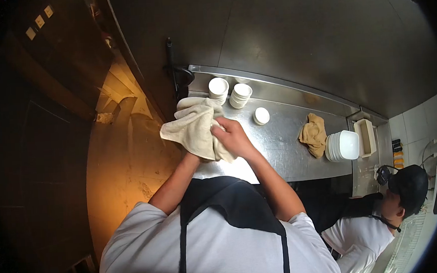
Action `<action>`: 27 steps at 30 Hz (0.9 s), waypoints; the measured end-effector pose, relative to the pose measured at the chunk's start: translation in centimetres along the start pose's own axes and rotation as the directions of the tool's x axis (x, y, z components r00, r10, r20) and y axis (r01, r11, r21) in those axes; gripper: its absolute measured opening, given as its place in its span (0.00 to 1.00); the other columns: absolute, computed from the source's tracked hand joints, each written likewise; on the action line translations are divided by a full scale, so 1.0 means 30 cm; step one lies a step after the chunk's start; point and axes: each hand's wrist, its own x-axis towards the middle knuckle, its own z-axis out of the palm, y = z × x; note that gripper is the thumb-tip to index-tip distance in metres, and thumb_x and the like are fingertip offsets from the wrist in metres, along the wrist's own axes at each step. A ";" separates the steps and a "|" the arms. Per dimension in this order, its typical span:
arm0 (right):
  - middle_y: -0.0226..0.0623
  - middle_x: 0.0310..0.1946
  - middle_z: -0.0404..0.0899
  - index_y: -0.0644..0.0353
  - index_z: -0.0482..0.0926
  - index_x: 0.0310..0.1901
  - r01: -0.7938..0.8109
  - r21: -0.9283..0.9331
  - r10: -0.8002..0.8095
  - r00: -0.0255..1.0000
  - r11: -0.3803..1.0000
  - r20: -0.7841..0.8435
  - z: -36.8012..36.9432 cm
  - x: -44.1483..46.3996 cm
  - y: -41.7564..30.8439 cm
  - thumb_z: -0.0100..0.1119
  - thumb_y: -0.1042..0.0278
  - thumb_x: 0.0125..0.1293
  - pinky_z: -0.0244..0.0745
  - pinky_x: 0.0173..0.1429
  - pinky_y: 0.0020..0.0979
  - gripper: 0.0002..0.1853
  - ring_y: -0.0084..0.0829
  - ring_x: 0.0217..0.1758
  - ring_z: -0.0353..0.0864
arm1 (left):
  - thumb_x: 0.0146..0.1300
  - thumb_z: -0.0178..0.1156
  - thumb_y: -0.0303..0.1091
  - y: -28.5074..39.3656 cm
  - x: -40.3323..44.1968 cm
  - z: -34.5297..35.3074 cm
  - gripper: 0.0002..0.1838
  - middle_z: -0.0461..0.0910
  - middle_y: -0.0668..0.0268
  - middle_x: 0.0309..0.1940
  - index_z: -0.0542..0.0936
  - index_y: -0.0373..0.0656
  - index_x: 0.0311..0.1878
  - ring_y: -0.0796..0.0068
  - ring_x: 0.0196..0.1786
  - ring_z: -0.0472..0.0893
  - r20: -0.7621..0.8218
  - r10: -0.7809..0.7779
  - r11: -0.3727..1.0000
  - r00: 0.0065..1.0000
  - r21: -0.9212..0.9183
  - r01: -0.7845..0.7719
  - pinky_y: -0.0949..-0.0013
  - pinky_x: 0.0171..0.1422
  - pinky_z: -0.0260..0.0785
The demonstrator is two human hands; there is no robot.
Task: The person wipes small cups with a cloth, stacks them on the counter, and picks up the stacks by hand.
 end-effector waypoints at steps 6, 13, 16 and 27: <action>0.44 0.34 0.86 0.61 0.84 0.45 0.239 -0.507 -0.368 0.914 0.828 -0.170 0.021 -0.010 -0.045 0.70 0.70 0.59 0.80 0.39 0.45 0.12 0.49 0.38 0.87 | 0.81 0.52 0.47 0.247 0.023 0.148 0.18 0.84 0.63 0.48 0.79 0.42 0.58 0.70 0.48 0.85 0.181 -0.335 0.730 0.925 -0.571 0.376 0.71 0.59 0.79; 0.40 0.35 0.84 0.58 0.82 0.44 0.083 -0.681 -0.369 0.884 0.727 -0.287 0.005 0.001 -0.043 0.71 0.68 0.57 0.81 0.38 0.45 0.13 0.47 0.37 0.86 | 0.79 0.55 0.34 0.114 0.009 0.159 0.10 0.84 0.67 0.44 0.79 0.39 0.54 0.75 0.47 0.85 -0.164 0.189 0.980 0.968 0.089 -0.176 0.72 0.57 0.78; 0.41 0.38 0.86 0.59 0.84 0.50 -0.073 -0.608 -0.123 0.954 0.790 -0.274 -0.034 -0.046 -0.005 0.72 0.67 0.57 0.82 0.41 0.44 0.18 0.48 0.38 0.87 | 0.81 0.54 0.34 0.139 0.044 0.139 0.11 0.84 0.65 0.43 0.78 0.39 0.57 0.73 0.43 0.86 -0.239 0.062 0.914 0.969 -0.376 -0.151 0.71 0.51 0.82; 0.43 0.30 0.86 0.67 0.84 0.55 -0.185 -0.181 0.131 0.952 0.966 -0.276 -0.058 0.005 0.124 0.61 0.69 0.69 0.79 0.39 0.34 0.16 0.32 0.29 0.84 | 0.79 0.52 0.36 0.090 0.050 0.095 0.18 0.82 0.55 0.58 0.77 0.40 0.66 0.59 0.55 0.84 -0.027 -0.104 0.756 0.994 0.648 0.096 0.62 0.60 0.78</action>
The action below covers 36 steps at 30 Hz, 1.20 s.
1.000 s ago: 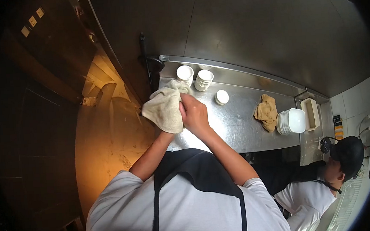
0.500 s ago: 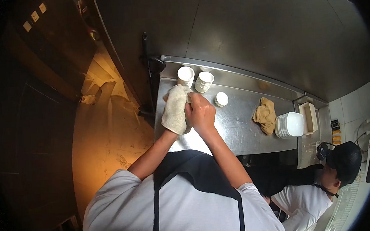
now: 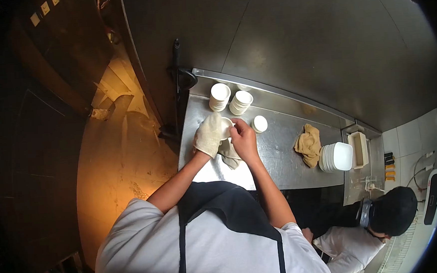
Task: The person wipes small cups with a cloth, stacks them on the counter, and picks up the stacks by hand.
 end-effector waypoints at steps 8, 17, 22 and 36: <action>0.42 0.31 0.87 0.71 0.80 0.57 -0.226 0.377 0.296 0.945 0.898 -0.139 -0.110 0.401 0.295 0.61 0.65 0.73 0.78 0.30 0.29 0.19 0.27 0.25 0.84 | 0.64 0.62 0.28 -0.076 -0.013 -0.014 0.16 0.83 0.54 0.44 0.77 0.39 0.56 0.55 0.45 0.85 0.071 0.025 1.000 0.997 -0.008 -0.024 0.60 0.47 0.78; 0.47 0.38 0.90 0.59 0.89 0.49 -0.234 -0.478 0.107 0.955 0.846 -0.278 -0.200 0.340 0.377 0.68 0.60 0.66 0.84 0.43 0.43 0.15 0.41 0.39 0.91 | 0.74 0.57 0.36 -0.007 -0.002 -0.112 0.10 0.84 0.60 0.39 0.76 0.39 0.48 0.62 0.40 0.86 0.404 0.022 0.694 0.914 -0.664 0.277 0.60 0.45 0.80; 0.46 0.36 0.89 0.56 0.92 0.37 0.035 -0.754 -0.147 0.986 0.656 -0.083 -0.191 0.199 0.564 0.71 0.58 0.63 0.82 0.49 0.47 0.10 0.49 0.40 0.87 | 0.79 0.50 0.45 0.153 -0.059 -0.228 0.20 0.81 0.59 0.56 0.76 0.37 0.60 0.63 0.59 0.81 0.227 0.342 0.936 0.912 0.006 -0.353 0.62 0.65 0.73; 0.46 0.30 0.84 0.60 0.83 0.29 0.242 -0.690 -0.479 0.861 0.682 -0.171 -0.173 0.137 0.585 0.66 0.67 0.62 0.78 0.46 0.47 0.08 0.49 0.36 0.81 | 0.58 0.62 0.40 0.347 -0.036 -0.145 0.10 0.83 0.57 0.32 0.87 0.47 0.36 0.56 0.42 0.85 0.475 0.403 0.356 0.782 0.706 -0.612 0.53 0.49 0.77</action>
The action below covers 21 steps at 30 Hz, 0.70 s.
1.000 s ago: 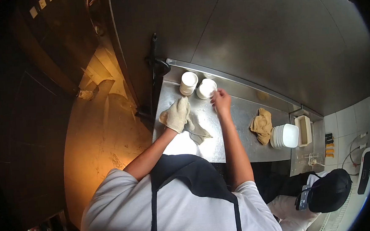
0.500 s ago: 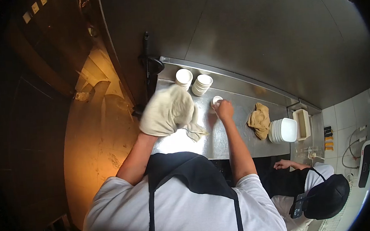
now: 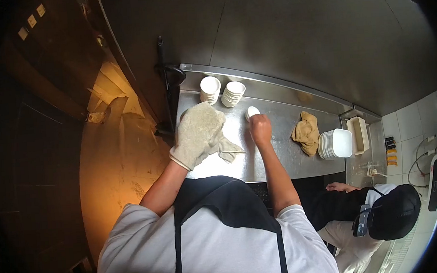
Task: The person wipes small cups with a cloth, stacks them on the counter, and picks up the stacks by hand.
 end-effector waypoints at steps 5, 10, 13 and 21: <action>0.43 0.29 0.83 0.60 0.83 0.28 0.119 -0.064 -0.113 0.989 0.991 0.098 0.011 -0.005 0.007 0.68 0.71 0.57 0.78 0.46 0.47 0.04 0.46 0.36 0.82 | 0.58 0.64 0.42 0.014 -0.017 0.038 0.11 0.83 0.59 0.32 0.89 0.50 0.39 0.56 0.41 0.84 -0.019 0.019 0.997 1.000 0.078 -0.017 0.52 0.49 0.75; 0.47 0.30 0.84 0.62 0.82 0.28 0.065 -0.013 -0.063 0.990 0.998 0.126 0.010 0.035 0.023 0.67 0.70 0.57 0.80 0.43 0.47 0.06 0.49 0.35 0.84 | 0.58 0.65 0.43 0.013 -0.035 0.029 0.11 0.82 0.60 0.34 0.89 0.52 0.40 0.57 0.44 0.83 -0.082 0.039 0.995 0.996 -0.094 -0.046 0.53 0.53 0.74; 0.47 0.31 0.85 0.65 0.82 0.28 -0.079 0.042 0.077 0.995 0.996 0.058 -0.004 0.038 0.009 0.67 0.69 0.59 0.82 0.44 0.45 0.07 0.46 0.35 0.86 | 0.56 0.66 0.43 0.005 -0.052 0.040 0.12 0.83 0.60 0.34 0.88 0.50 0.40 0.57 0.44 0.84 -0.154 0.055 0.992 0.987 -0.104 -0.071 0.53 0.52 0.75; 0.36 0.35 0.86 0.64 0.85 0.42 -0.670 0.709 0.778 0.318 -0.220 0.542 0.076 0.030 0.099 0.61 0.66 0.72 0.83 0.39 0.31 0.09 0.28 0.35 0.87 | 0.50 0.67 0.37 0.004 -0.004 0.032 0.08 0.86 0.55 0.29 0.88 0.43 0.28 0.56 0.39 0.88 0.091 -0.167 0.985 0.982 -0.029 0.170 0.56 0.44 0.80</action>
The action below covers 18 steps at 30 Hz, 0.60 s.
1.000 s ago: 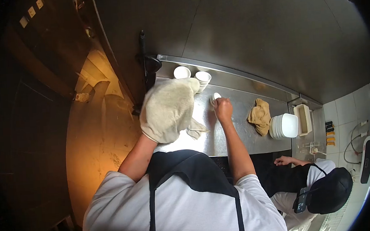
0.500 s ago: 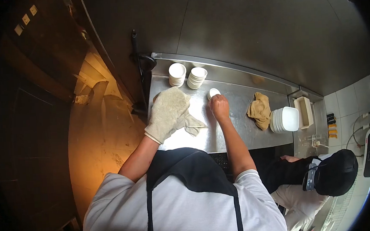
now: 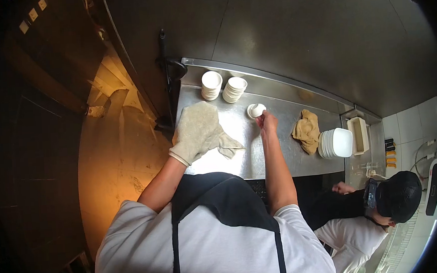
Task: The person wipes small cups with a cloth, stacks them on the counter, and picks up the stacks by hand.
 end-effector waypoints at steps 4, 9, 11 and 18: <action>0.37 0.37 0.87 0.64 0.84 0.45 0.155 -0.133 -0.152 0.988 0.979 0.032 0.009 0.011 0.011 0.61 0.65 0.74 0.83 0.39 0.34 0.10 0.33 0.35 0.87 | 0.51 0.66 0.37 -0.018 0.005 0.042 0.08 0.86 0.55 0.29 0.88 0.44 0.28 0.57 0.38 0.89 -0.013 0.044 0.999 0.999 0.026 -0.044 0.57 0.43 0.80; 0.45 0.35 0.86 0.64 0.83 0.37 0.649 -0.745 -0.667 0.487 -0.156 0.564 0.011 -0.092 0.000 0.64 0.69 0.65 0.82 0.43 0.45 0.06 0.46 0.37 0.86 | 0.54 0.65 0.37 -0.013 0.013 0.091 0.07 0.86 0.57 0.29 0.88 0.45 0.30 0.59 0.39 0.89 0.003 0.108 0.991 0.994 0.075 -0.108 0.57 0.43 0.80; 0.46 0.34 0.84 0.61 0.80 0.30 0.719 -0.607 -0.544 0.378 -0.338 0.750 0.009 -0.100 0.002 0.65 0.71 0.59 0.81 0.45 0.48 0.04 0.49 0.38 0.84 | 0.54 0.65 0.36 -0.012 0.015 0.093 0.07 0.86 0.58 0.30 0.88 0.46 0.31 0.59 0.39 0.89 -0.001 0.125 0.990 0.992 0.069 -0.125 0.57 0.44 0.79; 0.46 0.34 0.83 0.60 0.77 0.34 0.734 -0.587 -0.517 0.375 -0.341 0.769 0.003 -0.094 -0.008 0.66 0.71 0.57 0.81 0.46 0.47 0.06 0.47 0.40 0.84 | 0.55 0.65 0.39 -0.040 0.007 0.133 0.08 0.86 0.58 0.26 0.89 0.48 0.29 0.60 0.34 0.88 -0.091 0.208 0.976 0.974 0.086 -0.201 0.57 0.39 0.78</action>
